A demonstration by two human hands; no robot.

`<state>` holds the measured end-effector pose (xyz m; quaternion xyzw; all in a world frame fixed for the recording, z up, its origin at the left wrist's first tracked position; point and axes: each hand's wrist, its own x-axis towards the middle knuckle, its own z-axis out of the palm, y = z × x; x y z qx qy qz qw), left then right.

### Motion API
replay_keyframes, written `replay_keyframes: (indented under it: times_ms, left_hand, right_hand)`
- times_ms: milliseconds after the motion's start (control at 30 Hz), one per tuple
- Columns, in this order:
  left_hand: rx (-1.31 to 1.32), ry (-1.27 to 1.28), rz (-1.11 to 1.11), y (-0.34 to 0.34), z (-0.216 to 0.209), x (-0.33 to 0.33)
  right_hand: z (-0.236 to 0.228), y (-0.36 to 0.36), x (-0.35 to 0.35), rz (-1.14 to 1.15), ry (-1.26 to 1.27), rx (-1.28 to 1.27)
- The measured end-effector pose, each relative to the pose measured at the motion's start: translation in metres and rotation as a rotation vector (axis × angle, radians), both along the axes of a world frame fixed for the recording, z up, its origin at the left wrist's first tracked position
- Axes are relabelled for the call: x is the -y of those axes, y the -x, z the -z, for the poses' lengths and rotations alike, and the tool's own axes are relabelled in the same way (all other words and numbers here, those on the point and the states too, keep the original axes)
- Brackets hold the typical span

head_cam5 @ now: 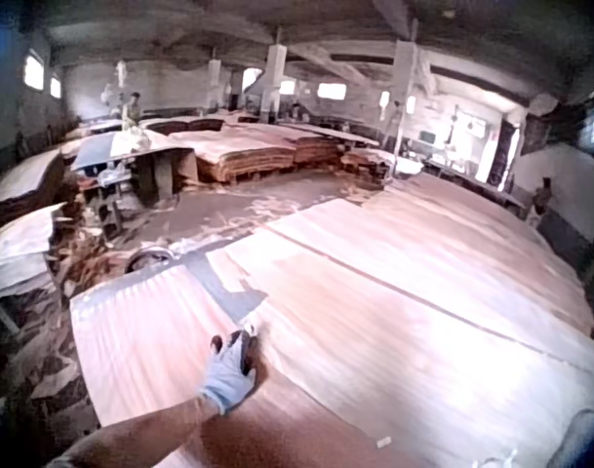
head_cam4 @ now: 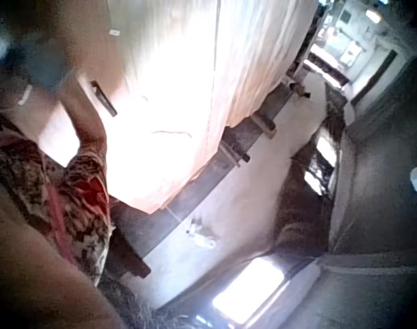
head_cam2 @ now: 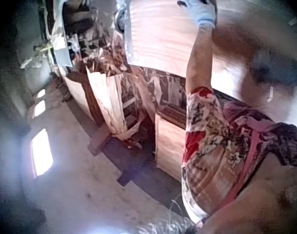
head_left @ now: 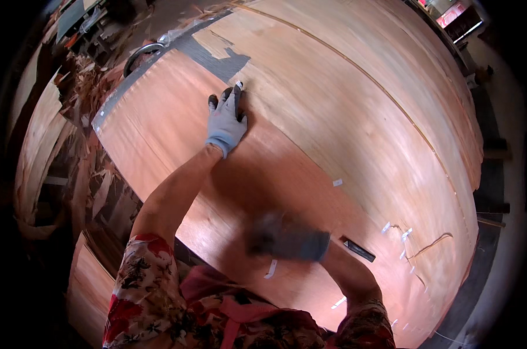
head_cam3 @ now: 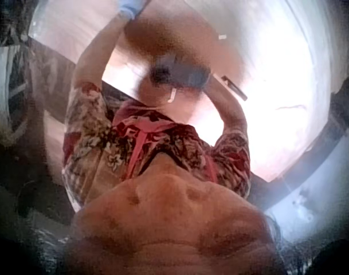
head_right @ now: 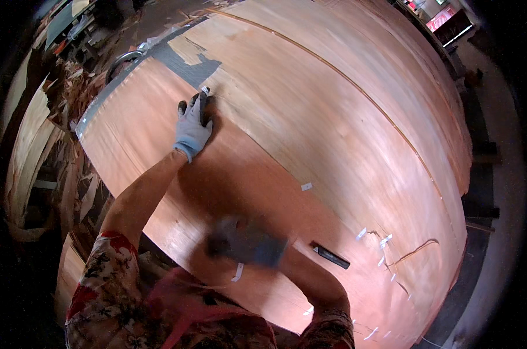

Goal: The person joins and repairs wood veneer sheets by applying small pieces of tape across seams and defects, using a utility knife to trim edges and cut strips of veneer.

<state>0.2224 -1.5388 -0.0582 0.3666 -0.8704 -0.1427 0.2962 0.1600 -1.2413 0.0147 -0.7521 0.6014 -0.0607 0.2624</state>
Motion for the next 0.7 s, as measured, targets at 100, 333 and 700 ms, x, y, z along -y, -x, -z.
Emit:
replay_keyframes:
  times_ms: [100, 333, 700]
  left_hand:
    - [0.013, -0.012, 0.002, -0.006, -0.001, -0.001]
    - [-0.305, -0.124, 0.000, -0.008, -0.006, 0.006]
    - [-0.205, -1.148, 0.086, 0.022, -0.031, 0.043]
  right_hand:
    - [0.003, 0.037, 0.103, 0.558, 0.596, -0.211]
    - [0.063, 0.071, 0.167, 0.559, 0.681, -0.263]
    - [0.067, 0.076, 0.161, 0.595, 0.710, -0.190]
